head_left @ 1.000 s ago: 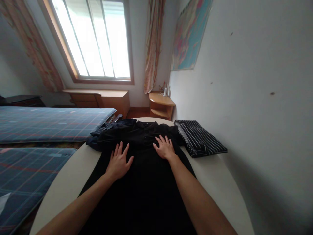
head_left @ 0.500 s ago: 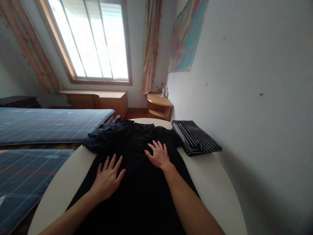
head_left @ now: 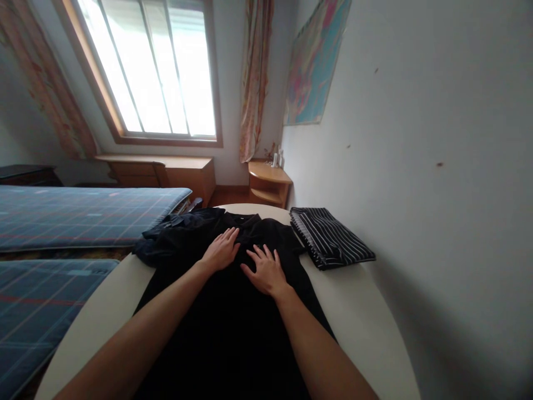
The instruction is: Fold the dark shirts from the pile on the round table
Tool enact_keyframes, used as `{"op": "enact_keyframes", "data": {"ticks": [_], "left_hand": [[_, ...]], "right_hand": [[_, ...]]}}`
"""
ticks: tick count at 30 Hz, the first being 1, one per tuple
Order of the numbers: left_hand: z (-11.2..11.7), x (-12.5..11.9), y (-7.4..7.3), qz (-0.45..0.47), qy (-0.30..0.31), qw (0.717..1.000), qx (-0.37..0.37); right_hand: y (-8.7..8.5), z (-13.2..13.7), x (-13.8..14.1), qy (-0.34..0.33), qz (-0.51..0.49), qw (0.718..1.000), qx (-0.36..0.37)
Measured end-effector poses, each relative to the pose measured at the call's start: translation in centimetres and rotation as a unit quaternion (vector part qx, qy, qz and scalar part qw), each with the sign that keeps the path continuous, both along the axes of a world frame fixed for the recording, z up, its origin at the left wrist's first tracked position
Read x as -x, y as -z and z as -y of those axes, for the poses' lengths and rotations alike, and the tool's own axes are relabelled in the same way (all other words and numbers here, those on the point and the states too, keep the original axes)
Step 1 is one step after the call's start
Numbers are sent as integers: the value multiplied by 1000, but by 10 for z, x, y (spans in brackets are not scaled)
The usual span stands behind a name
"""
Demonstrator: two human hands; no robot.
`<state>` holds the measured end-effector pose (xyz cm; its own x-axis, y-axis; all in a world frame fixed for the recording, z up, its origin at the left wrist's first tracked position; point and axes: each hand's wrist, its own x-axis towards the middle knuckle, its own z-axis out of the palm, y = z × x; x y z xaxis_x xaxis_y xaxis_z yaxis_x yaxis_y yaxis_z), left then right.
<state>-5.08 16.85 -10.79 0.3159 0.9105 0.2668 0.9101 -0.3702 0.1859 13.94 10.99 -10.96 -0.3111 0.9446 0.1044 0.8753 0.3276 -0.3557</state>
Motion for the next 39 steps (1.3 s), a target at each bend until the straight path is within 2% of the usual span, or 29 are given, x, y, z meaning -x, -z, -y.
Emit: {"op": "enact_keyframes", "data": {"ticks": [3,7,9,14,18,21,23,26,29,34,39], "left_hand": [[-28,-2,15,6,-5,999,32],[-44,1,28,16,-41,998,46],[-46,2,29,19,-48,998,42],[-38,1,25,20,-58,998,8],[-32,1,22,14,-99,995,-24],[-33,3,23,-2,-131,991,-2],[-35,4,24,-12,-141,990,14],[-37,5,25,-22,-144,989,19],[-36,3,24,-30,-150,988,20],[-35,2,24,-63,-158,985,10],[-35,2,25,-38,-149,988,-26]], "right_hand": [[-2,-3,-1,-14,14,1000,20],[-10,-15,-13,-60,23,996,64],[-13,-22,-22,-87,26,994,66],[-12,-31,-40,-123,36,992,7],[-7,-31,-40,-124,30,992,-17],[-5,-31,-38,-118,20,992,-34],[-5,-35,-38,-83,10,995,-62],[-5,-46,-44,28,15,993,-110],[-8,-60,-55,112,52,988,-98],[-13,-62,-62,176,129,974,-64],[-18,-51,-53,231,137,962,-55]]}}
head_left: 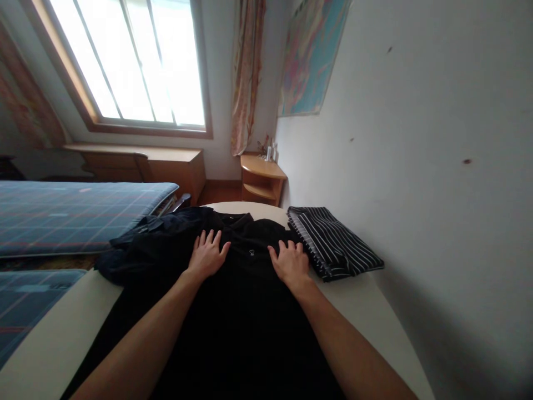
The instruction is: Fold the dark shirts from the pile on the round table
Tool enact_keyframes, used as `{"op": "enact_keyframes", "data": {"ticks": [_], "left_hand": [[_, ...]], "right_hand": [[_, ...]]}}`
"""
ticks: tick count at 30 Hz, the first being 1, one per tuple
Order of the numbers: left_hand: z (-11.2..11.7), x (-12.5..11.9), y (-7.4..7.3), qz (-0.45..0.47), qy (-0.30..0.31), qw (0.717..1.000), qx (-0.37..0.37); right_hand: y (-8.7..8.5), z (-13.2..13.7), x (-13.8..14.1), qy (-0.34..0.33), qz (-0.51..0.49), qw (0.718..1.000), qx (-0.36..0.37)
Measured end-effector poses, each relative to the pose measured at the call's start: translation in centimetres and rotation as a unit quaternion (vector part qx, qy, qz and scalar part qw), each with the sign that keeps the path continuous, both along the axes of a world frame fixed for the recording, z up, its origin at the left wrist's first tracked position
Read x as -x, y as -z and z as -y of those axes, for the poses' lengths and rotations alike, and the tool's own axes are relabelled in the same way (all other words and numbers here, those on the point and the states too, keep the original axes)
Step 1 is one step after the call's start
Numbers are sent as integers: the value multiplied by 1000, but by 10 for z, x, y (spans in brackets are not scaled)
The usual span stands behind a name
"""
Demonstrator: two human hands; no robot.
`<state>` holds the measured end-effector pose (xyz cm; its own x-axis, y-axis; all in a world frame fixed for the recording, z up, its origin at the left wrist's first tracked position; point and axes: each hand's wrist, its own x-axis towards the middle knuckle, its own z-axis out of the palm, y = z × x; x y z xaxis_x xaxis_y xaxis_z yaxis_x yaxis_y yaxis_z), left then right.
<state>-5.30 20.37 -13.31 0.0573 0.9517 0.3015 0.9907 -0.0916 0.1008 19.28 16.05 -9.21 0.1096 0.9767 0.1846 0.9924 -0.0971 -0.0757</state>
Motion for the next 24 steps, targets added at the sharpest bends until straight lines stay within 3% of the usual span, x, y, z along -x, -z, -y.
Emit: {"op": "enact_keyframes", "data": {"ticks": [4,8,16,24], "left_hand": [[8,-7,-6,21,95,995,-22],[18,-18,-10,24,189,981,38],[23,-19,-12,32,248,966,70],[23,-23,-11,35,232,969,74]], "right_hand": [[4,-3,-1,7,-16,1000,-19],[11,-9,-7,20,-43,999,-16],[10,-20,-20,-15,-94,995,-25],[5,-17,-22,-49,-99,993,-33]]}}
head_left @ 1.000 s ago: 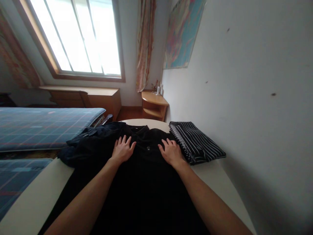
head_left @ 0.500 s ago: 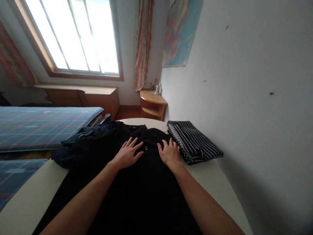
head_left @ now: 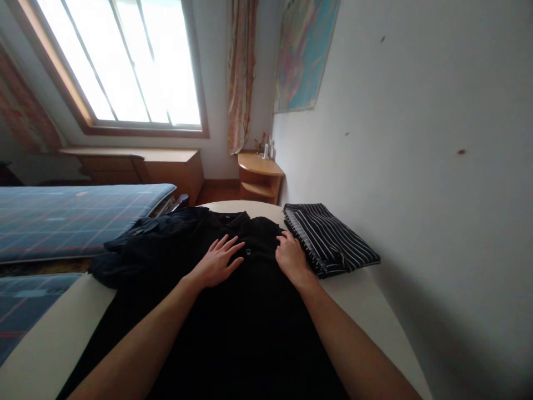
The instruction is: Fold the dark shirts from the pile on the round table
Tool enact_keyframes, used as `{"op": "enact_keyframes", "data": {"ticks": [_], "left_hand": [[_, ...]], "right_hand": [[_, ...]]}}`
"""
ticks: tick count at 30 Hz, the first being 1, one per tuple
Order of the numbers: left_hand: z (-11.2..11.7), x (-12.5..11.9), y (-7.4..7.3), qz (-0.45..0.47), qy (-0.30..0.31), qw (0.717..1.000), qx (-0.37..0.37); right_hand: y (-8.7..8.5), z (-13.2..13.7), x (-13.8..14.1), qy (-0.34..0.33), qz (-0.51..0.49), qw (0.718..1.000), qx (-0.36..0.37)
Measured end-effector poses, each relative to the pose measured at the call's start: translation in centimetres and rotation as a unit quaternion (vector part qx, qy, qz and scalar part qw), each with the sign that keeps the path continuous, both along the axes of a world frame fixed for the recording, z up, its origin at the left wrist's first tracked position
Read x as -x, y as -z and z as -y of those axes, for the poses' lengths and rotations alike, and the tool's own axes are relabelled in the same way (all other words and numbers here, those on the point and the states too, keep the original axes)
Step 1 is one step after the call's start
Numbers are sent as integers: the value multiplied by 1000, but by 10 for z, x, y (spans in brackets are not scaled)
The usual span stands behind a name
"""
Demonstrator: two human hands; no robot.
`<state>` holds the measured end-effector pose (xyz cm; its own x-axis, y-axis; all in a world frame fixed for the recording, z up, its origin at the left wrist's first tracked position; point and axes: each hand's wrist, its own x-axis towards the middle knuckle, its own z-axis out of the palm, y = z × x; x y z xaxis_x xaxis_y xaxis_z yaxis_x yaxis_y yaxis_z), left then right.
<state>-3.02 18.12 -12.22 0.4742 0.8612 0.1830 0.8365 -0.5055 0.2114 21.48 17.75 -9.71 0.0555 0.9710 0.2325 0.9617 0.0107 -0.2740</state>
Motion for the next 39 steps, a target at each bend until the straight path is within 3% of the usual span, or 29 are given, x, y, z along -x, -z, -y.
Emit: {"op": "enact_keyframes", "data": {"ticks": [6,12,18,23,28,32,35,39], "left_hand": [[-15,-9,-10,29,-67,996,-50],[-68,-27,-26,46,-124,991,-34],[-123,-47,-19,57,-149,987,20],[-144,-50,-8,64,-179,982,15],[-135,-51,1,50,-193,980,2],[-114,-60,-4,35,-159,986,-31],[-96,-68,-9,21,-87,995,-37],[-77,-78,-8,-11,5,999,30]], "right_hand": [[8,2,3,-1,30,1000,-6],[6,6,4,1,43,999,7],[-9,17,6,16,91,995,32],[-18,19,8,34,109,992,52],[-19,16,7,40,95,994,43],[-17,15,5,57,86,993,58],[-18,15,5,52,85,992,72],[-23,16,5,33,94,993,68]]}}
